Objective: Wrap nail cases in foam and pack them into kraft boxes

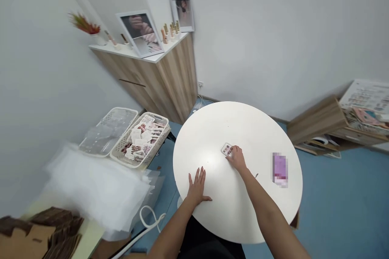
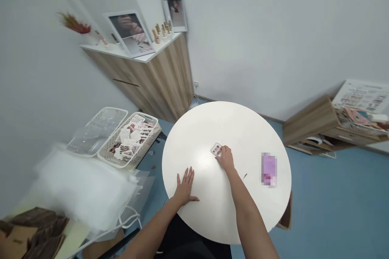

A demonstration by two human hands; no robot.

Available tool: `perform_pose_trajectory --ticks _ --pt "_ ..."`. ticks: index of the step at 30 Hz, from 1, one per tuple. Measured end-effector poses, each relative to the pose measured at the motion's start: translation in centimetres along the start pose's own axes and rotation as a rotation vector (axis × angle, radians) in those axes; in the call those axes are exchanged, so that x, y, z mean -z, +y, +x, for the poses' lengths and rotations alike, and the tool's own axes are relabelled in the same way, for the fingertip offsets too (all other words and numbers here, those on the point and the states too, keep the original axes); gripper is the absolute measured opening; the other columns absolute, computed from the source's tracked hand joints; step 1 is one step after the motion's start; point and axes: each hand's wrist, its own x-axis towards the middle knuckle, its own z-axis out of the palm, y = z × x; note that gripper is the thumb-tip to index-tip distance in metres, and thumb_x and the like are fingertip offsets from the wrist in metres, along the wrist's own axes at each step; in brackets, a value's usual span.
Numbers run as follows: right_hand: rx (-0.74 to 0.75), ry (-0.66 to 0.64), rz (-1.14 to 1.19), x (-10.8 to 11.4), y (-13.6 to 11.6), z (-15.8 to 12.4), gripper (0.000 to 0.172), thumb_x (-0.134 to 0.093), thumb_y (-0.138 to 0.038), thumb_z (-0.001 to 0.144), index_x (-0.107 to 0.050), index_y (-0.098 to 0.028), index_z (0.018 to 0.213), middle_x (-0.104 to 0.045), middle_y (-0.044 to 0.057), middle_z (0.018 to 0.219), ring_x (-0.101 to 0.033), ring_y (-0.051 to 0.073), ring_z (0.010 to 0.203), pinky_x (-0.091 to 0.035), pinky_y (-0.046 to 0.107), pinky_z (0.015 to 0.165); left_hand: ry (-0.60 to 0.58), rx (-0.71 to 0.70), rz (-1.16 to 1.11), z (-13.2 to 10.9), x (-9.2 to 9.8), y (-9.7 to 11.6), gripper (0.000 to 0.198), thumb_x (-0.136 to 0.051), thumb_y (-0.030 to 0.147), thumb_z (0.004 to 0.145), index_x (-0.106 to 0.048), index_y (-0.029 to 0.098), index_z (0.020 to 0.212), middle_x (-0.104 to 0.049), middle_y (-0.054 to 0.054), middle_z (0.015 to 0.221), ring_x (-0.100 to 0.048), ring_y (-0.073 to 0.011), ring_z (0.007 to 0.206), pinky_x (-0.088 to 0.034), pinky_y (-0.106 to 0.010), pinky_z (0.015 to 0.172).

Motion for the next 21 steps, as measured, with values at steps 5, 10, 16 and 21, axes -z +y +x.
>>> perform_pose_trajectory --ticks 5,10,16,21 --pt "0.115 -0.02 0.029 -0.3 2.3 0.3 0.036 -0.059 -0.04 0.08 -0.046 -0.021 0.108 -0.053 0.01 0.108 -0.05 0.028 0.099 -0.043 0.041 0.086 -0.038 0.009 -0.025 0.2 -0.8 0.2 0.13 -0.055 0.087 0.059 -0.004 0.015 0.155 -0.003 -0.017 0.161 0.016 -0.0414 0.145 0.004 -0.071 0.11" --pt "0.178 0.05 -0.038 -1.0 2.9 -0.5 0.045 -0.05 -0.049 0.086 -0.048 -0.016 0.116 -0.049 0.02 0.124 -0.043 0.035 0.118 -0.038 0.049 0.094 -0.021 -0.003 -0.067 0.2 -0.2 1.0 0.136 -0.058 0.087 0.056 -0.002 0.012 0.154 -0.002 -0.019 0.16 0.015 -0.041 0.145 0.004 -0.071 0.11" --pt "0.245 0.101 -0.049 -2.5 -3.7 -0.7 0.053 -0.037 -0.05 0.092 -0.048 -0.01 0.125 -0.046 0.025 0.132 -0.039 0.038 0.123 -0.036 0.054 0.098 -0.034 -0.03 -0.288 0.1 2.7 0.0 0.091 -0.063 0.064 0.076 -0.031 0.02 0.149 -0.024 -0.016 0.158 -0.022 -0.0364 0.145 -0.019 -0.062 0.113" --pt "0.44 0.044 0.072 -4.7 -14.6 -0.7 0.053 -0.036 -0.049 0.095 -0.043 -0.011 0.131 -0.046 0.024 0.133 -0.038 0.035 0.126 -0.037 0.053 0.1 0.189 0.144 -0.544 -4.8 5.4 -4.1 0.034 -0.046 0.031 0.095 -0.061 0.02 0.122 -0.065 -0.009 0.124 -0.062 -0.022 0.111 -0.048 -0.035 0.095"
